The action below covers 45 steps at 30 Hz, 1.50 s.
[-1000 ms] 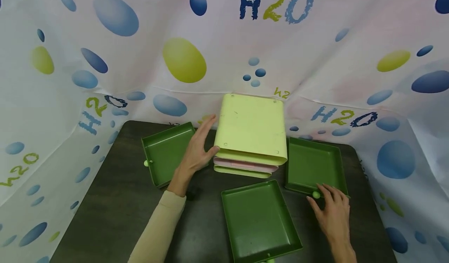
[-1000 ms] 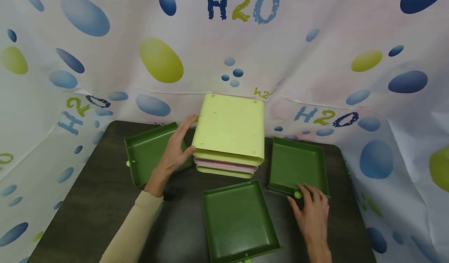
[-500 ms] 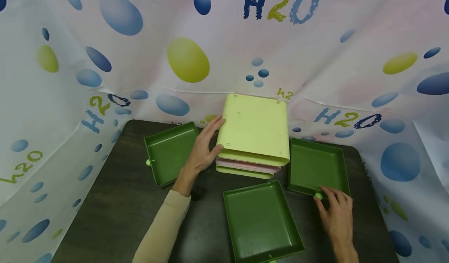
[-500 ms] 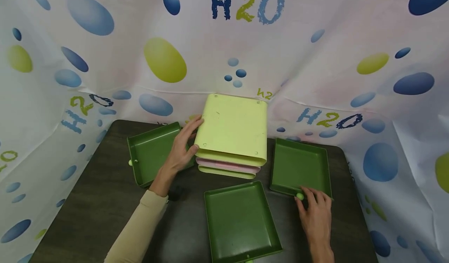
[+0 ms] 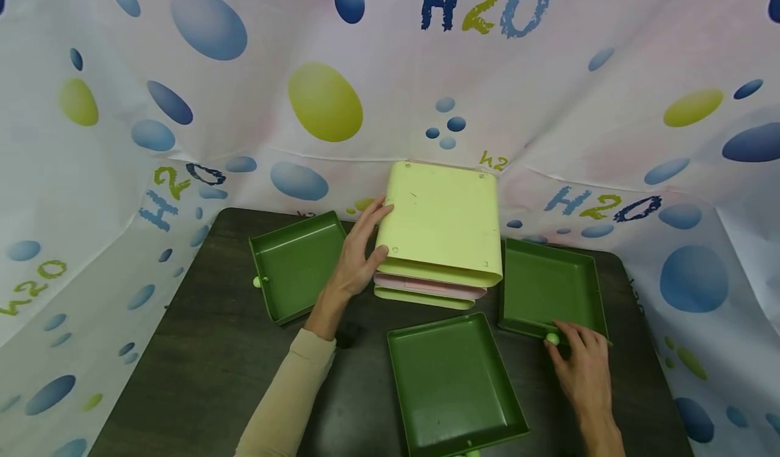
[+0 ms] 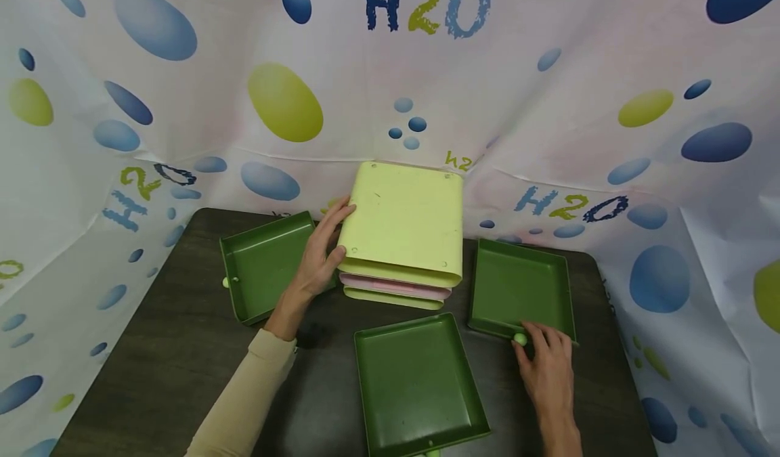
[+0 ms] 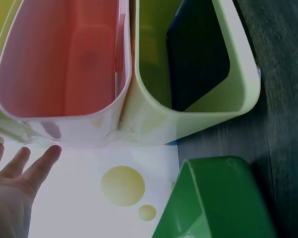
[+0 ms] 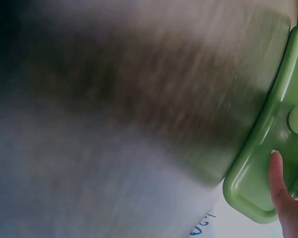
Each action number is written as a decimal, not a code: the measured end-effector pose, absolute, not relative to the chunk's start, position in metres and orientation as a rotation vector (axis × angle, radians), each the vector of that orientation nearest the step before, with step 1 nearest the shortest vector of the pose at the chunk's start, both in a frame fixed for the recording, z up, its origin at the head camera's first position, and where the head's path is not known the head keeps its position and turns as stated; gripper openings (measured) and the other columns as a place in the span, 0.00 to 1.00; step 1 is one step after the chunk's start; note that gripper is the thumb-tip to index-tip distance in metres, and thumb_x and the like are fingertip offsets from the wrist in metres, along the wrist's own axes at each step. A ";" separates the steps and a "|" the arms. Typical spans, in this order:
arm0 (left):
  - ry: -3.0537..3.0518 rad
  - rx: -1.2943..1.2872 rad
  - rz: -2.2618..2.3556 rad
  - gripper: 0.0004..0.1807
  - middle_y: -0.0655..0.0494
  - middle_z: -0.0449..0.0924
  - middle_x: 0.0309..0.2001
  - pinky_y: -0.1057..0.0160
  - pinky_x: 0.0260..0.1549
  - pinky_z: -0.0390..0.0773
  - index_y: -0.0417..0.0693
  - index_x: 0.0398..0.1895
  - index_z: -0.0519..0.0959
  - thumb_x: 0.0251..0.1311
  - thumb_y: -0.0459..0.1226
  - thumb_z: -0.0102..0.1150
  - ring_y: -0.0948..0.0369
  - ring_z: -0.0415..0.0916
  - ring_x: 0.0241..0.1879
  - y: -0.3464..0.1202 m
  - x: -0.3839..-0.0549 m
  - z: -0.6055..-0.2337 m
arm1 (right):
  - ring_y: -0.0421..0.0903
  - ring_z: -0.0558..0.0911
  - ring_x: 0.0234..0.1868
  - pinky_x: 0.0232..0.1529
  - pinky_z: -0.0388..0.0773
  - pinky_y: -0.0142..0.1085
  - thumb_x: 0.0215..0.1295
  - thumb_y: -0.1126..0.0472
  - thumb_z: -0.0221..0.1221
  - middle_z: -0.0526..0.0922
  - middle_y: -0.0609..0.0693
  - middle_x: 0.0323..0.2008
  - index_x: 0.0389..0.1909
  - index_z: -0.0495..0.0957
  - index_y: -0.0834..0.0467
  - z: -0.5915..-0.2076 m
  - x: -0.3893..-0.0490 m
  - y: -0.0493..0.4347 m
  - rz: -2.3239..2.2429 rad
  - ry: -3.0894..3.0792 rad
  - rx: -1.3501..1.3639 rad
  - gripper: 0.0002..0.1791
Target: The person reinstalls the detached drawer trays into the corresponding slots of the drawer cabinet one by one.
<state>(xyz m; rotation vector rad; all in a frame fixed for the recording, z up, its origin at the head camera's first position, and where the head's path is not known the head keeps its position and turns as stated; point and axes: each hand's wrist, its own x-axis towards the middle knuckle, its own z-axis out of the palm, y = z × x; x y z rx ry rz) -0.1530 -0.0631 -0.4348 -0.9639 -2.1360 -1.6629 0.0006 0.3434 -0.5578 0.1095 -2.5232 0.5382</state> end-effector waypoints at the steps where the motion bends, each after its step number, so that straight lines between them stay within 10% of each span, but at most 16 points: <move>1: -2.136 -0.957 -1.669 0.51 0.28 0.50 0.74 0.31 0.62 0.62 0.25 0.69 0.61 0.69 0.67 0.37 0.35 0.50 0.73 -0.063 -0.151 -0.434 | 0.67 0.71 0.43 0.44 0.67 0.58 0.35 0.75 0.78 0.78 0.67 0.41 0.48 0.80 0.66 -0.558 0.000 0.344 0.537 -2.522 0.116 0.32; 16: -2.106 -0.930 -1.644 0.47 0.40 0.49 0.77 0.36 0.66 0.58 0.40 0.75 0.60 0.69 0.68 0.37 0.47 0.48 0.76 -0.060 -0.171 -0.479 | 0.66 0.70 0.42 0.41 0.67 0.57 0.36 0.74 0.78 0.77 0.66 0.40 0.49 0.79 0.67 -0.563 -0.002 0.347 0.510 -2.536 0.126 0.32; 20: -2.118 -0.911 -1.654 0.46 0.47 0.49 0.78 0.40 0.68 0.58 0.46 0.76 0.60 0.68 0.69 0.38 0.52 0.47 0.77 -0.060 -0.172 -0.480 | 0.69 0.69 0.46 0.43 0.67 0.61 0.62 0.47 0.68 0.75 0.68 0.45 0.49 0.79 0.65 -0.564 0.000 0.351 0.524 -2.525 0.088 0.27; 25: -2.127 -0.910 -1.658 0.50 0.46 0.49 0.78 0.38 0.66 0.61 0.43 0.76 0.59 0.66 0.71 0.36 0.51 0.48 0.76 -0.061 -0.171 -0.481 | 0.70 0.68 0.46 0.45 0.64 0.62 0.59 0.25 0.49 0.73 0.69 0.46 0.46 0.80 0.65 -0.566 0.003 0.359 0.545 -2.501 0.032 0.45; 32: -2.099 -0.940 -1.702 0.52 0.32 0.47 0.76 0.31 0.62 0.61 0.31 0.74 0.58 0.67 0.69 0.37 0.39 0.47 0.75 -0.062 -0.164 -0.465 | 0.65 0.68 0.37 0.46 0.61 0.61 0.39 0.63 0.80 0.70 0.67 0.38 0.41 0.80 0.70 -0.566 -0.001 0.368 0.613 -2.501 0.050 0.28; 45: -2.069 -0.966 -1.775 0.47 0.24 0.48 0.73 0.35 0.65 0.61 0.23 0.70 0.59 0.72 0.60 0.44 0.35 0.49 0.73 -0.061 -0.149 -0.434 | 0.65 0.63 0.41 0.44 0.59 0.57 0.35 0.73 0.80 0.69 0.66 0.40 0.46 0.78 0.69 -0.554 -0.004 0.361 0.708 -2.466 -0.162 0.32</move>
